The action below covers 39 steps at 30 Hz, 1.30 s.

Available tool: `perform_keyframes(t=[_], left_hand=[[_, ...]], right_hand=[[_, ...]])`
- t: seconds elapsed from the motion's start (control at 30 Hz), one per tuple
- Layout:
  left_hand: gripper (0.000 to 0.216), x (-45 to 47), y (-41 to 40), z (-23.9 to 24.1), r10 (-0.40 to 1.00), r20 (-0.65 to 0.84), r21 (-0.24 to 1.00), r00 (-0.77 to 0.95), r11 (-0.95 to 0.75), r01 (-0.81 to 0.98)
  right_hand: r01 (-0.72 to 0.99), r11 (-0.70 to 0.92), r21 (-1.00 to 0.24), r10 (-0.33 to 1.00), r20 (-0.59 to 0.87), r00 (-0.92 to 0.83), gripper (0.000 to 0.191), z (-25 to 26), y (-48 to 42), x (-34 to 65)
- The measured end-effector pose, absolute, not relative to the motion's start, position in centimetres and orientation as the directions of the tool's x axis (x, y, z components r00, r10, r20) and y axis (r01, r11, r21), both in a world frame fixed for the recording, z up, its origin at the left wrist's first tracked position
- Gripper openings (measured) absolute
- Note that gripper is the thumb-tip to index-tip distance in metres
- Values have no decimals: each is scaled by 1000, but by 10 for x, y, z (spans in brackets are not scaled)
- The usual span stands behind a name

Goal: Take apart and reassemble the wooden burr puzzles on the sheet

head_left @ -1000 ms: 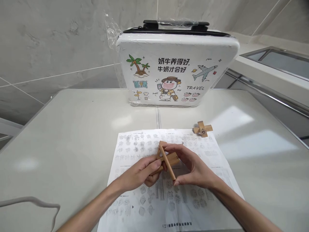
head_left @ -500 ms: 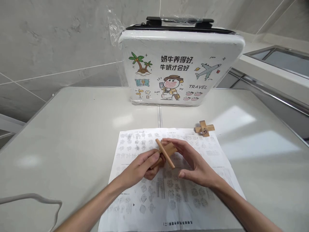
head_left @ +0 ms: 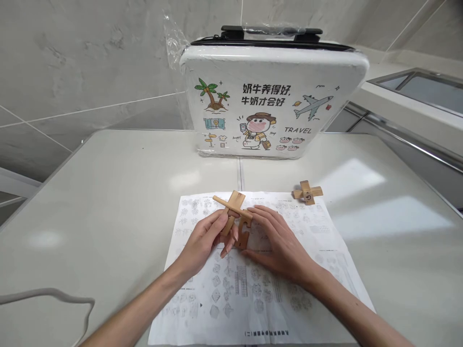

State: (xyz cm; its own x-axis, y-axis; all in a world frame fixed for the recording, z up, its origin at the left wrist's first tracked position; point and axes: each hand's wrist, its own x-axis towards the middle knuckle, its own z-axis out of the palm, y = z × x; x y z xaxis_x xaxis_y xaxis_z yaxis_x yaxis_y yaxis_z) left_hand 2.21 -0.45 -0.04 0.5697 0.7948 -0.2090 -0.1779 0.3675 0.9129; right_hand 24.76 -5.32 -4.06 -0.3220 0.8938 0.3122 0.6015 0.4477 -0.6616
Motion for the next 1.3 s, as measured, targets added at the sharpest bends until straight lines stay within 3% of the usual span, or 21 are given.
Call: perform_keyframes(t=[0.13, 0.2, 0.33, 0.4, 0.5, 0.73, 0.87, 1.07, 1.3], left_hand=[[36, 22, -5, 0, 802, -219, 905, 556, 380, -192], [35, 22, -5, 0, 804, -227, 901, 550, 388, -194], [36, 21, -3, 1, 811, -230, 888, 537, 401, -224], [37, 21, -2, 0, 811, -229, 877, 538, 412, -247], [39, 21, -1, -1, 809, -234, 867, 539, 424, -260], [41, 20, -1, -4, 812, -242, 863, 531, 430, -265], [41, 20, -1, -5, 811, -240, 864, 533, 429, -264], [39, 18, 0, -9, 808, -230, 850, 543, 438, -292], [35, 17, 1, -10, 753, -236, 820, 615, 494, -290]], right_hand=[[578, 412, -705, 911, 324, -254, 81, -34, -53, 248], [508, 343, -790, 939, 295, -176, 75, -29, -53, 250], [55, 10, -998, 999, 7, -47, 62, -23, -49, 260], [-152, -136, -979, 990, -131, -43, 62, -22, -47, 266], [-288, -207, -935, 978, -198, -61, 60, -21, -43, 272], [-300, -258, -918, 965, -232, -120, 55, -14, -41, 272], [-338, -286, -897, 958, -262, -114, 61, -18, -42, 274], [-427, -322, -845, 947, -288, -144, 27, -19, -43, 277], [-337, -355, -872, 932, -302, -200, 34, -6, -48, 268]])
